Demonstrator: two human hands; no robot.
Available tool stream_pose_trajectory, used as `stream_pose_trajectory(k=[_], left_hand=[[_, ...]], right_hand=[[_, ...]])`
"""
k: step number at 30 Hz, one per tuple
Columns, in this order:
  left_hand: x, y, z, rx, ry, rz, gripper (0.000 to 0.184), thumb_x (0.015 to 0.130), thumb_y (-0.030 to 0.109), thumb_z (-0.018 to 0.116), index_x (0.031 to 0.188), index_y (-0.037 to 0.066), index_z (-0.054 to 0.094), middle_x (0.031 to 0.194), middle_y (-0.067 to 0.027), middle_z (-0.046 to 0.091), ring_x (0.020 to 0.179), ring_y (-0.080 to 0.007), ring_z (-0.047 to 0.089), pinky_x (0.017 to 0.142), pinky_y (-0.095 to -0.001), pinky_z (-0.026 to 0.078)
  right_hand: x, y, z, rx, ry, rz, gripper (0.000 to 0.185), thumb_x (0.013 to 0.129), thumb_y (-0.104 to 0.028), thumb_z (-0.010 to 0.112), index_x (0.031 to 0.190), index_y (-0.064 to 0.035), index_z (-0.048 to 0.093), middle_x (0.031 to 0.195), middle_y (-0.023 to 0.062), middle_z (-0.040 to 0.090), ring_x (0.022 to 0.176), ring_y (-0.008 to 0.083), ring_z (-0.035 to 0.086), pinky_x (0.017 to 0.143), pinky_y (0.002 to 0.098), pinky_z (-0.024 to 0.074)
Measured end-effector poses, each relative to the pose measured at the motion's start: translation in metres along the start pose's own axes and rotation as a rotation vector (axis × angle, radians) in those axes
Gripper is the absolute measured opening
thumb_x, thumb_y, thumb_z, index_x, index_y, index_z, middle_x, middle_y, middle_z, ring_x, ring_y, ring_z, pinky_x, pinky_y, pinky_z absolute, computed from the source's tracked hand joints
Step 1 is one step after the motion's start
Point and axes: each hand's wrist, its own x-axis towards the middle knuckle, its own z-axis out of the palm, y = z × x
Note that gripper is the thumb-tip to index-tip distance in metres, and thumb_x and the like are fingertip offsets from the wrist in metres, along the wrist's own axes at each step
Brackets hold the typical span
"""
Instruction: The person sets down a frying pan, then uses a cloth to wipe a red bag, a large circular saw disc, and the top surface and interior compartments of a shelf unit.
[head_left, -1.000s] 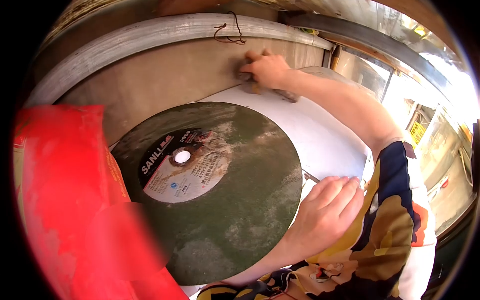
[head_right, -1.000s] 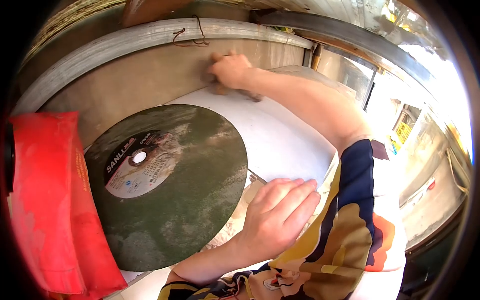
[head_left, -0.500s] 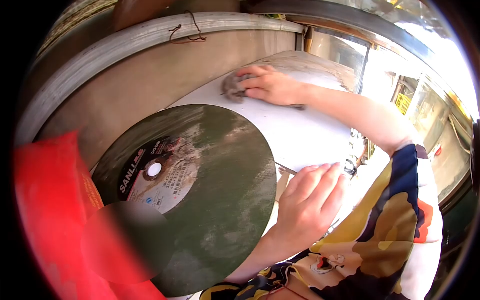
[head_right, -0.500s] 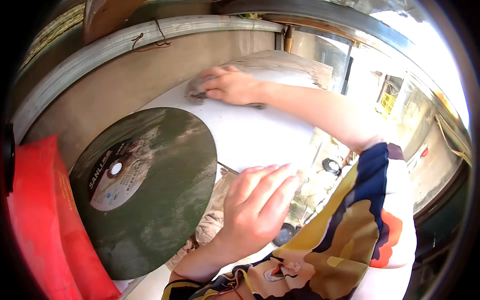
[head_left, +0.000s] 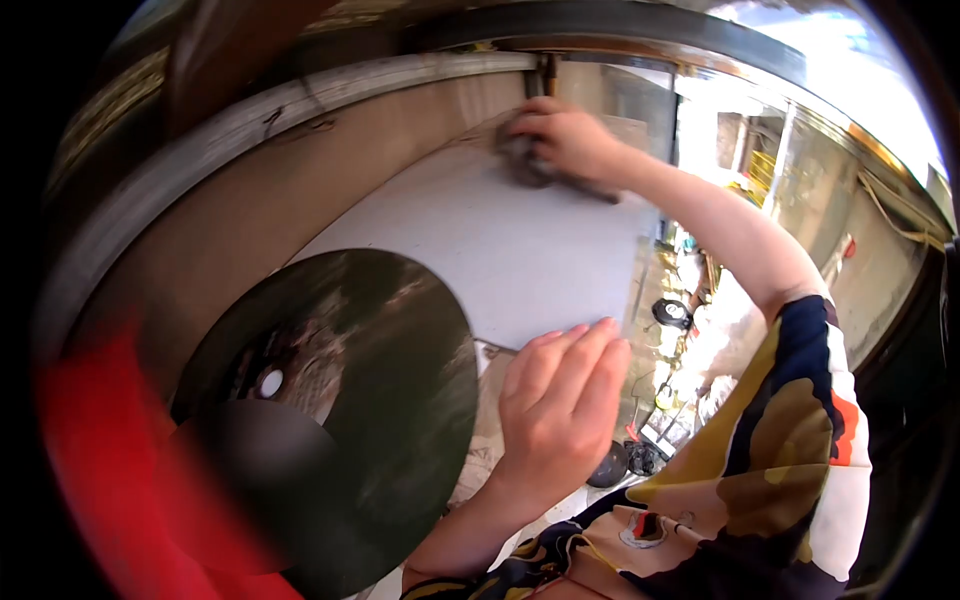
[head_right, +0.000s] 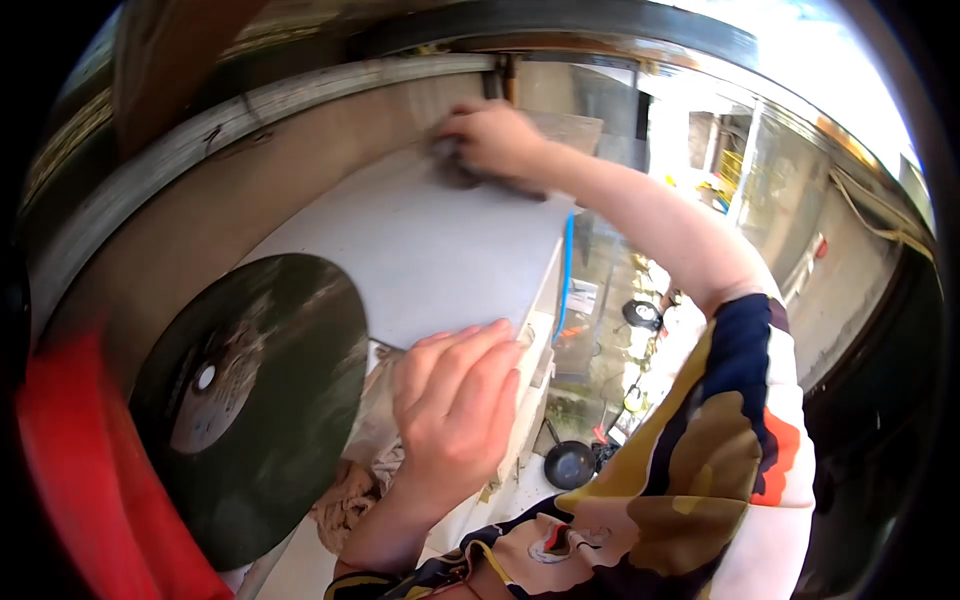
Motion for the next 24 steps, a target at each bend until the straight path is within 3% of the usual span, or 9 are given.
stream_pose_trajectory(k=[3,4,6,8,12,16,18,21,24], left_hand=[[0.001,0.006,-0.005,0.052,-0.054,-0.051,0.029,0.074,0.000,0.073,0.103,0.003,0.068,0.110,-0.0096,0.068,0.098,-0.0281,0.063,0.090,-0.0417,0.047],[0.000,0.007,-0.005,0.038,-0.059,-0.043,0.029,0.074,0.000,0.073,0.103,0.003,0.068,0.110,-0.0096,0.068,0.098,-0.0281,0.063,0.090,-0.0417,0.047],[0.001,0.008,-0.006,0.065,-0.068,-0.056,0.027,0.075,0.001,0.072,0.102,0.004,0.069,0.109,-0.0097,0.068,0.097,-0.0284,0.062,0.090,-0.0420,0.047],[-0.001,0.007,-0.008,0.069,-0.074,-0.052,0.026,0.076,0.001,0.072,0.102,0.004,0.069,0.109,-0.0095,0.069,0.097,-0.0284,0.062,0.090,-0.0417,0.047],[-0.001,0.007,-0.008,0.087,-0.073,-0.062,0.023,0.077,0.002,0.072,0.100,0.004,0.069,0.108,-0.0093,0.069,0.096,-0.0281,0.062,0.089,-0.0409,0.048],[0.001,0.011,-0.009,0.095,-0.069,-0.074,0.022,0.077,0.003,0.072,0.099,0.004,0.070,0.108,-0.0091,0.070,0.095,-0.0276,0.062,0.087,-0.0404,0.048],[0.002,0.011,-0.009,0.113,-0.075,-0.077,0.021,0.077,0.002,0.072,0.098,0.004,0.070,0.107,-0.0092,0.070,0.095,-0.0276,0.062,0.087,-0.0404,0.048],[0.001,0.012,-0.006,0.110,-0.044,-0.083,0.020,0.077,0.002,0.072,0.097,0.004,0.070,0.107,-0.0091,0.070,0.094,-0.0273,0.061,0.086,-0.0404,0.048],[0.001,0.012,-0.007,0.137,-0.066,-0.077,0.020,0.077,0.002,0.072,0.097,0.004,0.070,0.106,-0.0091,0.070,0.093,-0.0278,0.061,0.085,-0.0404,0.049]], right_hand=[[-0.006,-0.071,0.005,0.025,0.011,-0.231,0.039,0.081,-0.027,0.064,0.120,-0.0264,0.068,0.140,0.0117,0.051,0.123,0.0389,0.050,0.102,0.0476,0.0464],[-0.011,-0.077,0.027,0.218,0.018,-0.315,0.039,0.085,-0.033,0.063,0.123,-0.0281,0.066,0.144,0.0101,0.047,0.122,0.0399,0.050,0.103,0.0486,0.0451],[-0.024,-0.095,0.012,0.236,-0.010,-0.298,0.038,0.089,-0.034,0.060,0.126,-0.0278,0.064,0.146,0.0101,0.043,0.121,0.0383,0.051,0.103,0.0465,0.0449],[-0.031,-0.093,-0.012,0.339,-0.242,-0.195,0.037,0.092,-0.031,0.058,0.128,-0.0281,0.062,0.148,0.0085,0.041,0.121,0.0363,0.051,0.102,0.0456,0.0454],[-0.048,-0.015,-0.001,0.364,-0.201,-0.146,0.031,0.095,-0.016,0.056,0.126,-0.0173,0.059,0.147,0.0090,0.040,0.121,0.0326,0.053,0.104,0.0445,0.0442],[-0.071,0.116,0.011,0.072,-0.196,0.187,0.036,0.094,-0.018,0.058,0.129,-0.0224,0.060,0.146,0.0104,0.043,0.126,0.0350,0.051,0.108,0.0419,0.0416],[-0.081,0.170,0.014,0.118,-0.173,0.261,0.036,0.094,-0.019,0.058,0.129,-0.0228,0.061,0.145,0.0100,0.044,0.126,0.0348,0.050,0.109,0.0424,0.0415],[-0.074,0.208,0.025,-0.057,-0.175,0.359,0.037,0.091,-0.013,0.061,0.128,-0.0190,0.062,0.143,0.0110,0.045,0.125,0.0352,0.051,0.107,0.0426,0.0416],[-0.061,0.211,0.041,-0.197,-0.147,0.563,0.034,0.090,-0.020,0.062,0.124,-0.0226,0.066,0.139,0.0095,0.051,0.124,0.0331,0.052,0.107,0.0419,0.0416]])
